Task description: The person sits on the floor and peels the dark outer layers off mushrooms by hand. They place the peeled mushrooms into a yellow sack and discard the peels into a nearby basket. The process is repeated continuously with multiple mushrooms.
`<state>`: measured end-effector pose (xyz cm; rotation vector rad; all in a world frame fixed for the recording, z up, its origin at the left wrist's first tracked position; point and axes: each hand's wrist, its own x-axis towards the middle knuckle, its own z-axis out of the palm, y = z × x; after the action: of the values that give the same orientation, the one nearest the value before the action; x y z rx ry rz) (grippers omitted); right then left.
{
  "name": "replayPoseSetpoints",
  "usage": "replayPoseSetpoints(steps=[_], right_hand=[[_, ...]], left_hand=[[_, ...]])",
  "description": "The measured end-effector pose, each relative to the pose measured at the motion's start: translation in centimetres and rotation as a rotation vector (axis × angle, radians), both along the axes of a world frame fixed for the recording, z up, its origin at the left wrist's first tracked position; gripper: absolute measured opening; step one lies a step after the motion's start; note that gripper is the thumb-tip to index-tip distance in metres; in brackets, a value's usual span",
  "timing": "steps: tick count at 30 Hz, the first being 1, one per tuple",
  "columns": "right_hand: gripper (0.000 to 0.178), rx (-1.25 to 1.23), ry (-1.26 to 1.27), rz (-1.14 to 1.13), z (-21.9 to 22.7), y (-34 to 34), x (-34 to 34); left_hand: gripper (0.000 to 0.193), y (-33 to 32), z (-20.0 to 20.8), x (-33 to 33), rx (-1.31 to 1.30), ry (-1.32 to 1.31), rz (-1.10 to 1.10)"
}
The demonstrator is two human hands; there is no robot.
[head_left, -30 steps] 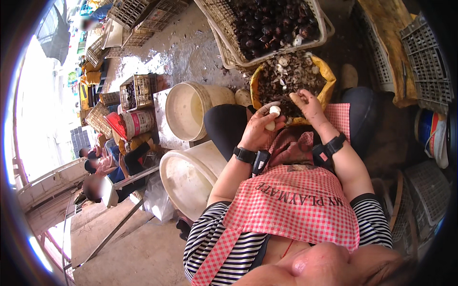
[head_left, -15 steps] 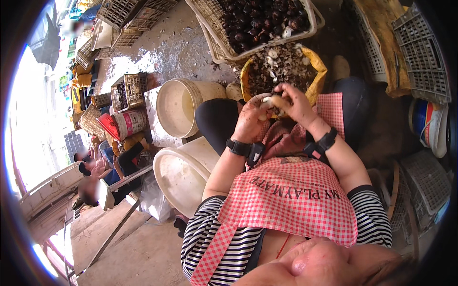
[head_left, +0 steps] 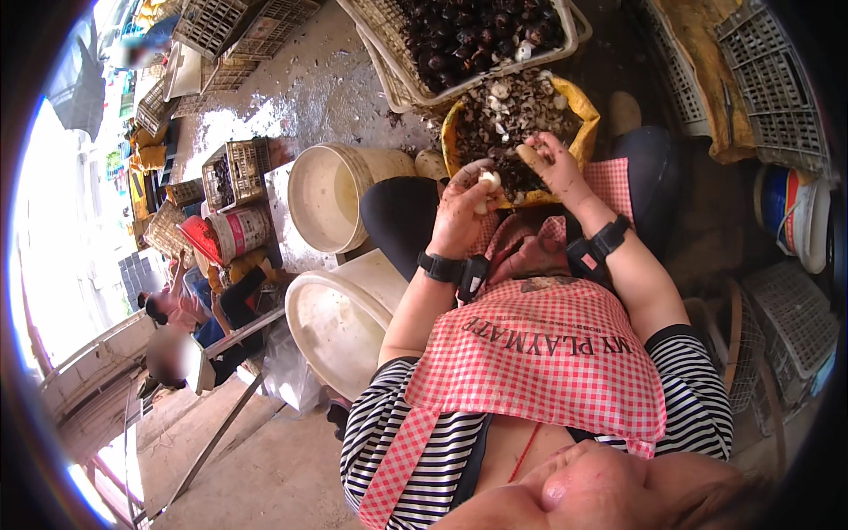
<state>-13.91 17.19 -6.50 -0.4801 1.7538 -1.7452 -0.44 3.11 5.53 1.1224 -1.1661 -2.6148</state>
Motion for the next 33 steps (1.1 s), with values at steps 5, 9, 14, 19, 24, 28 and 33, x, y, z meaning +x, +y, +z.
replayPoseSetpoints(steps=[5, 9, 14, 19, 24, 28, 33], right_hand=[[0.054, 0.099, 0.286, 0.149, 5.3, 0.1, 0.8], [0.059, 0.075, -0.007, 0.060, 0.2, 0.5, 0.3], [0.044, 0.014, 0.037, 0.106, 3.4, 0.4, 1.4], [0.046, -0.062, 0.030, 0.078, 2.0, 0.0, 1.9], [0.054, 0.364, 0.133, 0.082, 4.3, 1.1, 0.1], [0.056, 0.137, 0.304, 0.117, 5.1, 0.6, 1.5], [0.054, 0.314, 0.243, 0.093, 3.2, 1.2, 0.3]], left_hand=[[0.030, -0.6, -0.9, 0.7, 0.062, 0.032, -0.093], [0.032, -0.6, -1.1, 0.9, 0.050, 0.037, -0.064], [0.029, -1.0, -1.9, 1.4, 0.163, 0.029, -0.076], [0.032, -0.4, -0.9, 1.0, 0.078, 0.012, -0.034], [0.034, 0.0, -0.2, 0.7, -0.135, -0.089, -0.107], [0.035, 0.7, 0.3, 0.2, -0.337, -0.117, -0.159], [0.028, 0.9, 0.1, 0.4, -0.473, -0.168, -0.201]])
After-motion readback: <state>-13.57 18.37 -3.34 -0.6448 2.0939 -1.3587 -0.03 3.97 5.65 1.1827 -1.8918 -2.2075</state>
